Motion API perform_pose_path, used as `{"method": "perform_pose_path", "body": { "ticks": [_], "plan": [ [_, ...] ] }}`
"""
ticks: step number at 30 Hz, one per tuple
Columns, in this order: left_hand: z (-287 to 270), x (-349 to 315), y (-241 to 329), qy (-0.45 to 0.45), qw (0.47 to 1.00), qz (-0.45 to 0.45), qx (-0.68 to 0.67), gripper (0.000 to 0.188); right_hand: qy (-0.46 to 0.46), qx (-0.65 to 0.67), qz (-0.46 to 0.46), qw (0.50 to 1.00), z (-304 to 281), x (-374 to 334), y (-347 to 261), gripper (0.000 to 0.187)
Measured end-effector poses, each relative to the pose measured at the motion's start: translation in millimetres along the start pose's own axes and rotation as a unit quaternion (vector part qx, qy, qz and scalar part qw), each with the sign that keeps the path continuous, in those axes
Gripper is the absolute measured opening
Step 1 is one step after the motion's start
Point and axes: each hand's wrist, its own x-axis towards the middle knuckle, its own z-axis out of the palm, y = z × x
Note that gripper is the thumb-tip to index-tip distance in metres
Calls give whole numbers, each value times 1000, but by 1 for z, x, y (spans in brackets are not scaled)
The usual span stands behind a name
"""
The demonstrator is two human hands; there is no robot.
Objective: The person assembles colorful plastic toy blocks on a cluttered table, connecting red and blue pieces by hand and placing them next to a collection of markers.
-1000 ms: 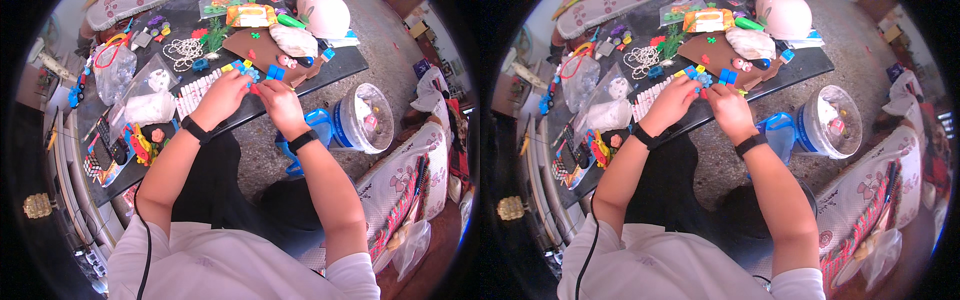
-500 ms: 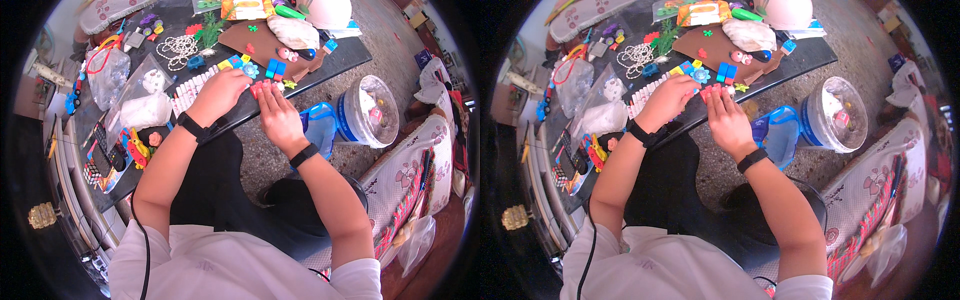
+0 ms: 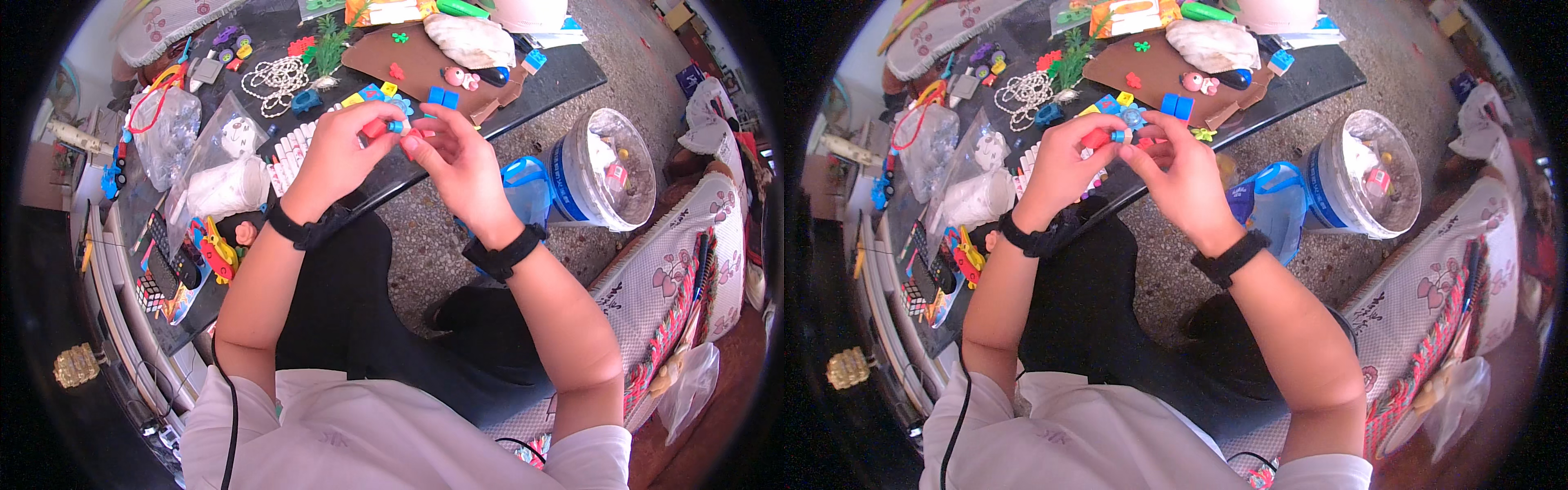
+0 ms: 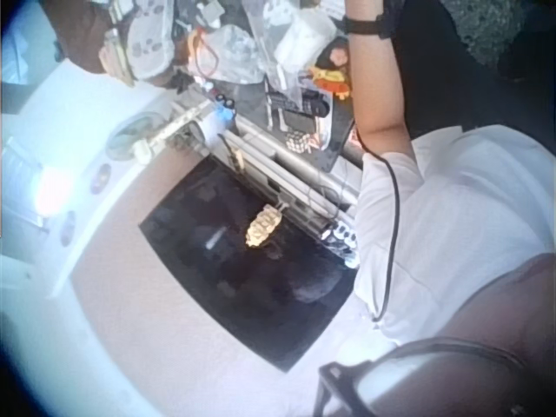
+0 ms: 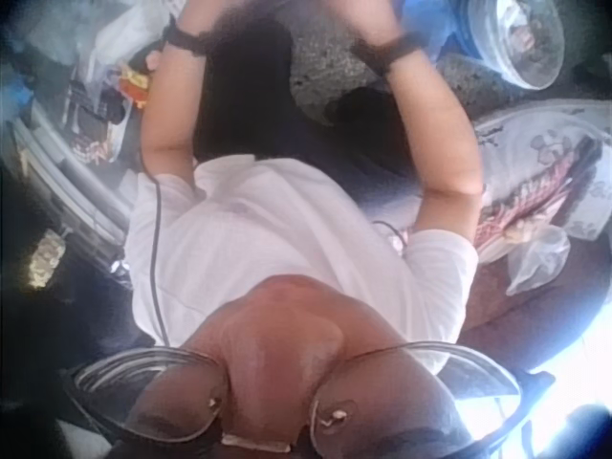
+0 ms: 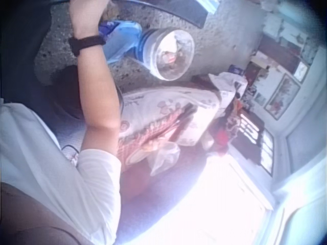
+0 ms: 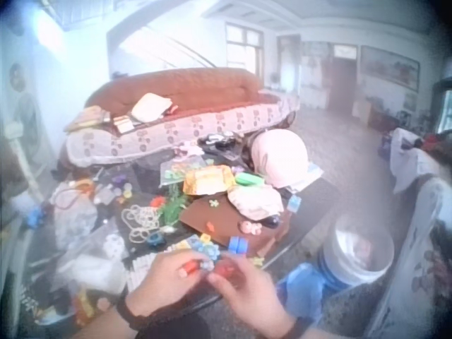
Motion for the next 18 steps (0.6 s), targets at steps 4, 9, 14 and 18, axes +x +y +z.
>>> {"method": "perform_pose_path", "body": {
  "ticks": [4, 9, 14, 18],
  "plan": [
    [7, -4, 7, -28, 997, -32, -67, 28, -53, 25, 44, 997, -4, 4, -7, 26],
    [10, -3, 12, -94, 956, -72, -268, 33, -52, 102, 120, 986, -18, 10, -7, 20],
    [5, -6, 4, -101, 964, -50, -240, 38, 32, 91, 92, 991, -34, 18, -4, 16],
    [3, -1, -3, -73, 994, -7, -80, 43, 75, -116, 21, 990, -70, 41, 1, 23]
  ]
}}
